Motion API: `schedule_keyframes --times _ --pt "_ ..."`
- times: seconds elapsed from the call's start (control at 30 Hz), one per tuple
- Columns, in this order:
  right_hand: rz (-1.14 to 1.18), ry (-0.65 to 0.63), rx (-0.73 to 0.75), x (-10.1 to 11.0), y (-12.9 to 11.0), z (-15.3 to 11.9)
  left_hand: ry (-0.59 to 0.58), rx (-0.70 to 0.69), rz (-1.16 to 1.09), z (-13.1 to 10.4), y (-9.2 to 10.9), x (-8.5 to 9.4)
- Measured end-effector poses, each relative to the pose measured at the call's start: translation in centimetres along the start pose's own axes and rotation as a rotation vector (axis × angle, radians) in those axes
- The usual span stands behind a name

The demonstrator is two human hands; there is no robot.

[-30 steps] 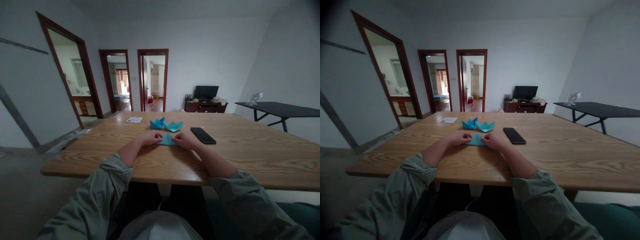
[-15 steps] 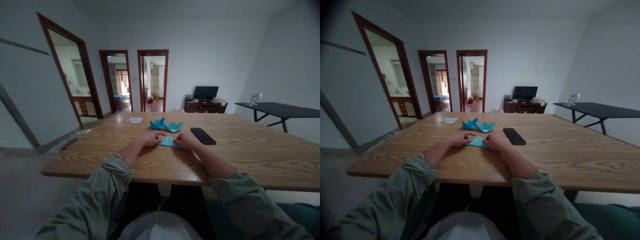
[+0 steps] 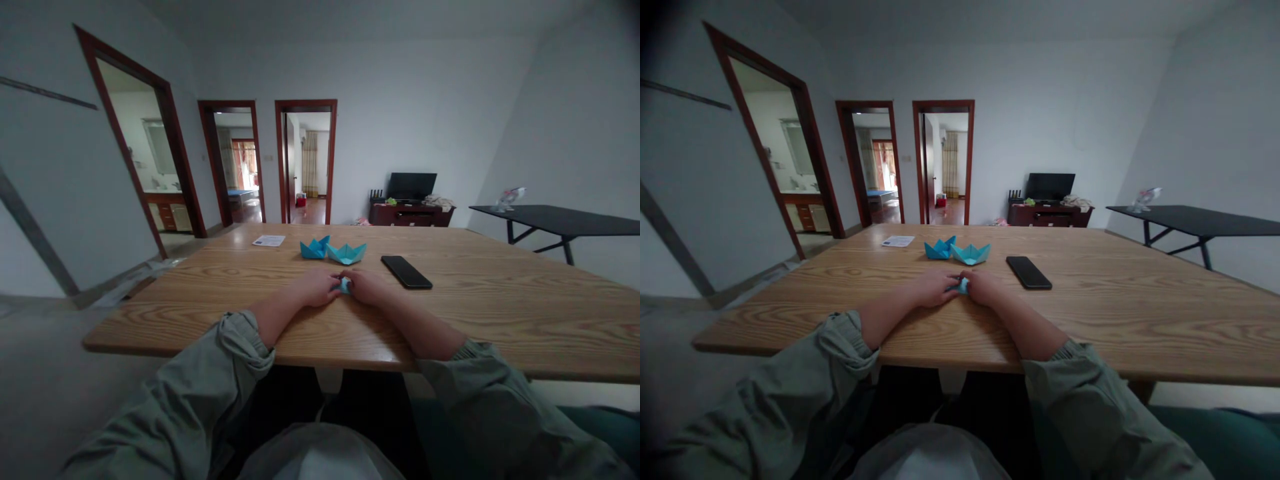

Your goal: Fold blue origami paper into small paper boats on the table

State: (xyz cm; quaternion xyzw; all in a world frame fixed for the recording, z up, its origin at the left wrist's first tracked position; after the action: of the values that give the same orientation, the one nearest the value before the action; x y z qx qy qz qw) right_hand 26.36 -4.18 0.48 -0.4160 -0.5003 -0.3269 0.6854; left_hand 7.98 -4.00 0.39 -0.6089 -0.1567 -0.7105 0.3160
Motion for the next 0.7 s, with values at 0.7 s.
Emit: schedule_keyframes --times 0.7 --pt "-0.012 0.196 -0.1 0.7 0.3 0.8 -0.077 0.14 -0.048 -0.3 -0.8 1.4"
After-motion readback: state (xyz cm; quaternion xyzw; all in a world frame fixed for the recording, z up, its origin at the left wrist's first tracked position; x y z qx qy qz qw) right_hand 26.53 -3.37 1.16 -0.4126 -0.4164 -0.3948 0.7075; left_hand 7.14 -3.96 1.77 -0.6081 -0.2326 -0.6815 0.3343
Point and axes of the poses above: each hand's wrist, its own z-axis towards the middle knuckle, its own x-axis out of the back of the hand, y = z × x, the point moved 1 cm from there along z, towards the middle knuckle, and after that the axes turned 10 degrees about z, right-handed, at the moved point
